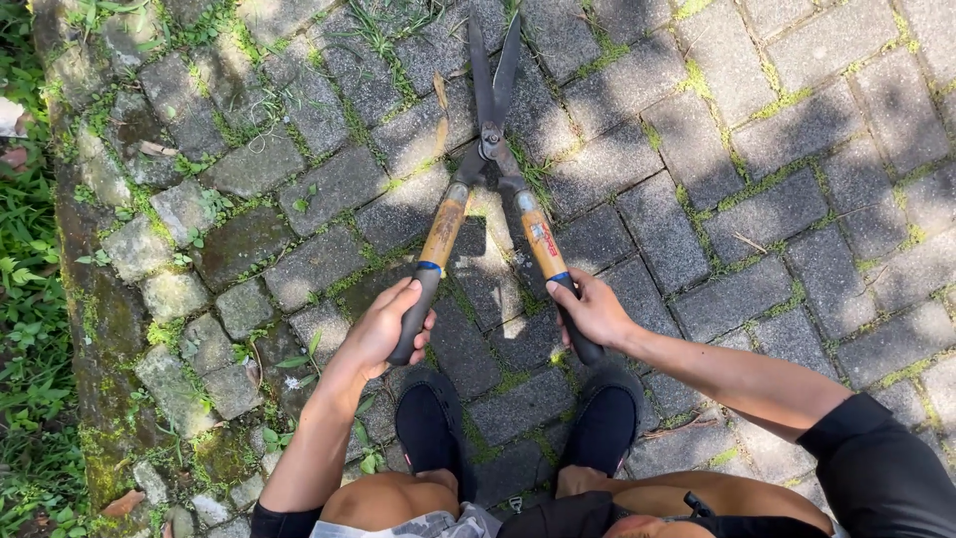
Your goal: Trimming grass and weeds from between paving stones using manual garden shears
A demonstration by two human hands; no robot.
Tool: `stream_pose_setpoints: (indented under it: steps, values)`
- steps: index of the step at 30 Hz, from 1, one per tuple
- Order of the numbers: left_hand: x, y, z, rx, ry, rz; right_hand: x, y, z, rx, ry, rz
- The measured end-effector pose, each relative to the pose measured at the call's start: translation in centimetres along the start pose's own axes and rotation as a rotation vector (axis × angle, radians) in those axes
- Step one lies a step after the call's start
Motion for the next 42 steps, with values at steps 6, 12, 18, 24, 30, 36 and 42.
stream_pose_setpoints:
  steps: [6,12,18,24,30,36,42]
  values:
    - [-4.2,-2.1,0.7,-0.003,0.119,-0.049,-0.2,0.0,-1.8,0.063,0.070,0.028]
    - [-7.6,-2.0,6.0,-0.134,0.202,-0.001,1.6,-1.6,-6.8,0.096,0.166,-0.018]
    - [-13.9,-5.9,12.3,-0.351,0.223,0.100,0.2,-2.4,-12.1,0.076,0.270,-0.057]
    - [-12.2,-6.2,15.1,-0.381,0.172,0.175,-0.4,-4.8,-14.3,0.064,0.351,-0.059]
    - [-9.0,-3.5,17.5,-0.275,-0.087,0.131,-2.5,-5.1,-15.8,0.049,0.363,-0.047]
    - [-13.6,-7.0,20.2,-0.272,-0.181,0.196,-2.8,-5.6,-16.6,0.046,0.405,-0.078]
    - [-14.0,-8.4,18.6,-0.281,0.018,0.183,-1.2,-5.7,-15.4,0.053,0.356,-0.094]
Point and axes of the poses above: each hand's wrist, its own y-axis away from the middle knuckle, its own z-axis out of the palm, x = y × z, the point moved 5 cm from there along -y, towards the middle knuckle, and after that the axes turned 12 degrees about x, right-handed, at the moved point
